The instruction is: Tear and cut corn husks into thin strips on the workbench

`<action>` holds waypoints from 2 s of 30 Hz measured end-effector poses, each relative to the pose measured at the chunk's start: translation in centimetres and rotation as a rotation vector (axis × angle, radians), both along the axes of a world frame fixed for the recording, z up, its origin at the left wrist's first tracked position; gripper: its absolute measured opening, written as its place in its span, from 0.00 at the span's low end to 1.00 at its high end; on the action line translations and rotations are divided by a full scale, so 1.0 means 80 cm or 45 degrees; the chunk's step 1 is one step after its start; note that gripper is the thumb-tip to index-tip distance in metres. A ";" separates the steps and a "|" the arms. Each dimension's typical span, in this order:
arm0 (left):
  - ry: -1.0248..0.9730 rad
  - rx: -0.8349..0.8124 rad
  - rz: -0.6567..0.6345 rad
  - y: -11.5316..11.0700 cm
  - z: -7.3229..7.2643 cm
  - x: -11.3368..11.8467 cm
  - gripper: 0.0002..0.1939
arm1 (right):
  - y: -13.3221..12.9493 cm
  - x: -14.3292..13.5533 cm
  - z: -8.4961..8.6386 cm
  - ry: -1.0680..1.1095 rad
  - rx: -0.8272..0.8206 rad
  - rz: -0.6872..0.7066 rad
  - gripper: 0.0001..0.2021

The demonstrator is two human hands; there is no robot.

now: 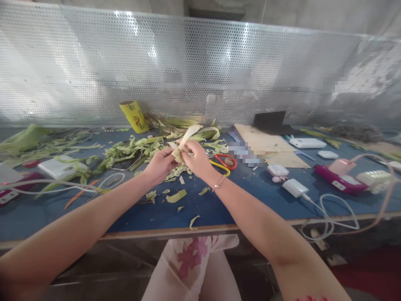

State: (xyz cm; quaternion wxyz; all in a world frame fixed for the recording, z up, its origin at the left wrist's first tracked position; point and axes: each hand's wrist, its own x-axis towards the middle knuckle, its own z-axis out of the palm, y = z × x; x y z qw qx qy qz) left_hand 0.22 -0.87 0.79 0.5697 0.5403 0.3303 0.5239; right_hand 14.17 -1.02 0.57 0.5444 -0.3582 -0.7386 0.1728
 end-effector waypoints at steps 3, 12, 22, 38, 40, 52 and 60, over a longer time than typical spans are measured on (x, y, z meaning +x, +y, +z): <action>0.004 -0.011 -0.001 -0.003 0.003 0.000 0.17 | -0.008 0.003 0.007 0.075 0.015 0.043 0.15; 0.065 -0.017 -0.001 0.002 -0.003 0.000 0.19 | -0.014 0.002 0.015 0.228 0.010 0.002 0.11; 0.081 0.008 -0.020 0.002 -0.005 0.000 0.19 | -0.016 -0.001 0.020 0.275 -0.082 0.004 0.10; 0.021 -0.003 0.017 0.003 -0.003 0.000 0.16 | 0.004 0.005 0.004 -0.097 -0.016 -0.146 0.03; 0.008 -0.015 0.021 0.001 -0.001 0.001 0.16 | 0.003 0.005 0.003 -0.091 0.003 -0.179 0.04; 0.028 -0.012 0.025 -0.001 0.001 0.002 0.16 | 0.008 0.002 -0.006 -0.198 0.105 -0.223 0.02; 0.050 0.037 0.029 0.000 -0.002 0.003 0.16 | 0.003 -0.001 -0.007 -0.158 0.234 -0.184 0.05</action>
